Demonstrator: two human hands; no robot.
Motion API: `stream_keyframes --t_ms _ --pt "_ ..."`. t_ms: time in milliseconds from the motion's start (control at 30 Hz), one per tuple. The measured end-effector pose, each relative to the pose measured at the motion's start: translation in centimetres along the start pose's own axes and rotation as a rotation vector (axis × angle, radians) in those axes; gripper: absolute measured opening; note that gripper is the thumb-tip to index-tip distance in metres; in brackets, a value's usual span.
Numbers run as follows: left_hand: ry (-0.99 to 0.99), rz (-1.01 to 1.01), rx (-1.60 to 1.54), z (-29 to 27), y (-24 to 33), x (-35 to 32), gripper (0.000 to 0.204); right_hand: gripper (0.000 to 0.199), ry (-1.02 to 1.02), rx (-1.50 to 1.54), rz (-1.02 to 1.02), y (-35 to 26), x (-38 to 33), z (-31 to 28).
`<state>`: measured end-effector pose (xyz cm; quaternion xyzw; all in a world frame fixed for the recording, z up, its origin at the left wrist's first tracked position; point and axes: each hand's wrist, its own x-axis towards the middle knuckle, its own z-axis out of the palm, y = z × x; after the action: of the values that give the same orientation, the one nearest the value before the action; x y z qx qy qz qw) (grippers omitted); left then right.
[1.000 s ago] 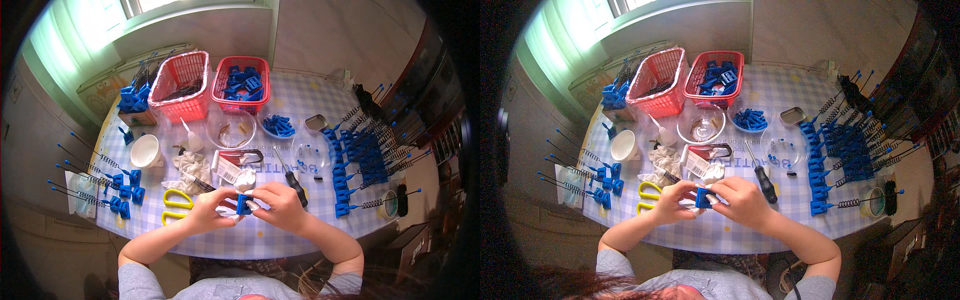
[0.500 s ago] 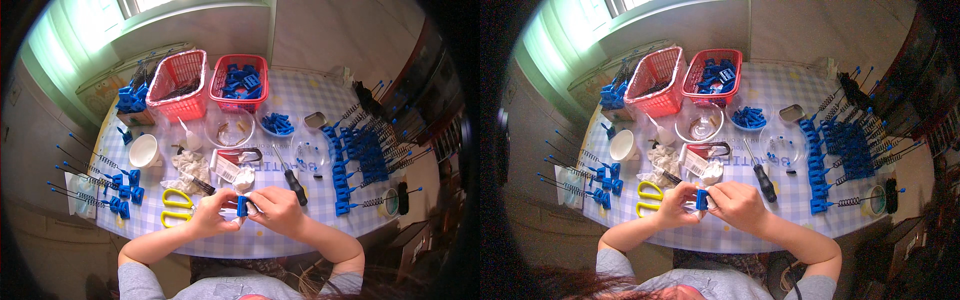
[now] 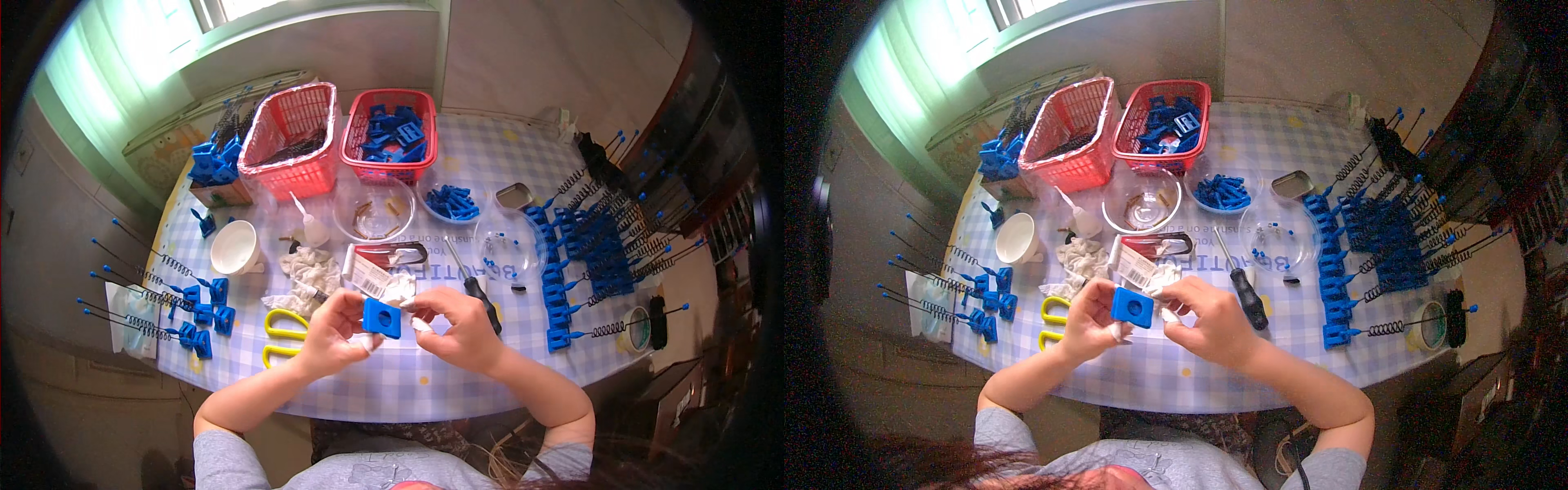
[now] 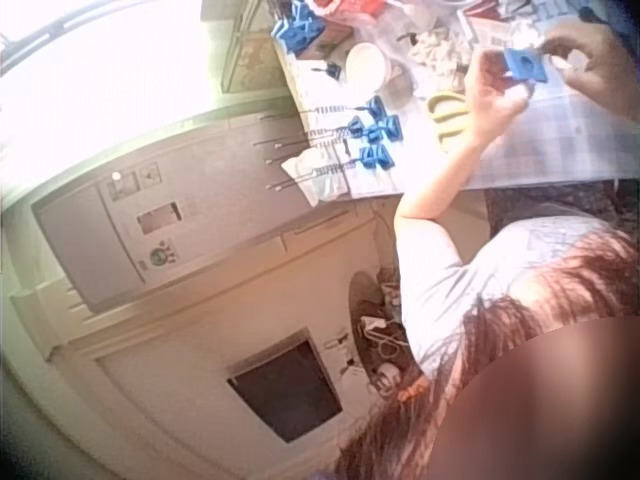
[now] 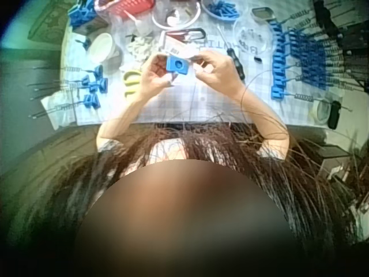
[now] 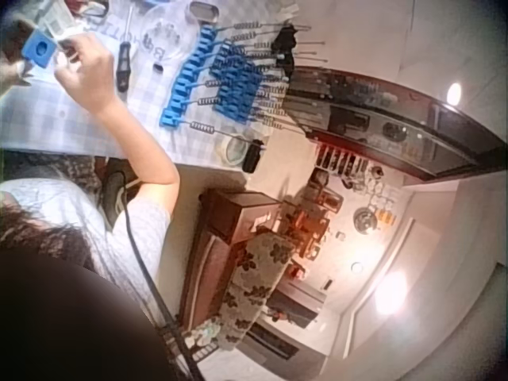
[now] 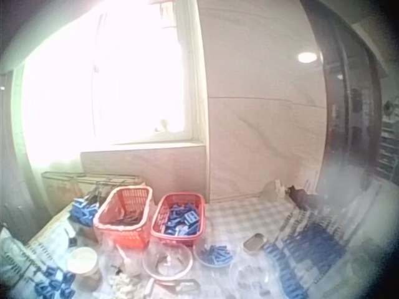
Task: The person assembles small blue plastic components with springs and metal rods, using glue and scissors.
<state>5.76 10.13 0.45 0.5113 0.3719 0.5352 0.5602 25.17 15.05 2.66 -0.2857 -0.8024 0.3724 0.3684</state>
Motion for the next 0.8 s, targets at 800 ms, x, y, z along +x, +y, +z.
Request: stream_keyframes --t_ms 800 --pt "-0.088 -0.129 -0.069 -0.38 0.07 0.31 0.032 0.044 -0.132 0.043 -0.022 -0.09 -0.06 0.33"
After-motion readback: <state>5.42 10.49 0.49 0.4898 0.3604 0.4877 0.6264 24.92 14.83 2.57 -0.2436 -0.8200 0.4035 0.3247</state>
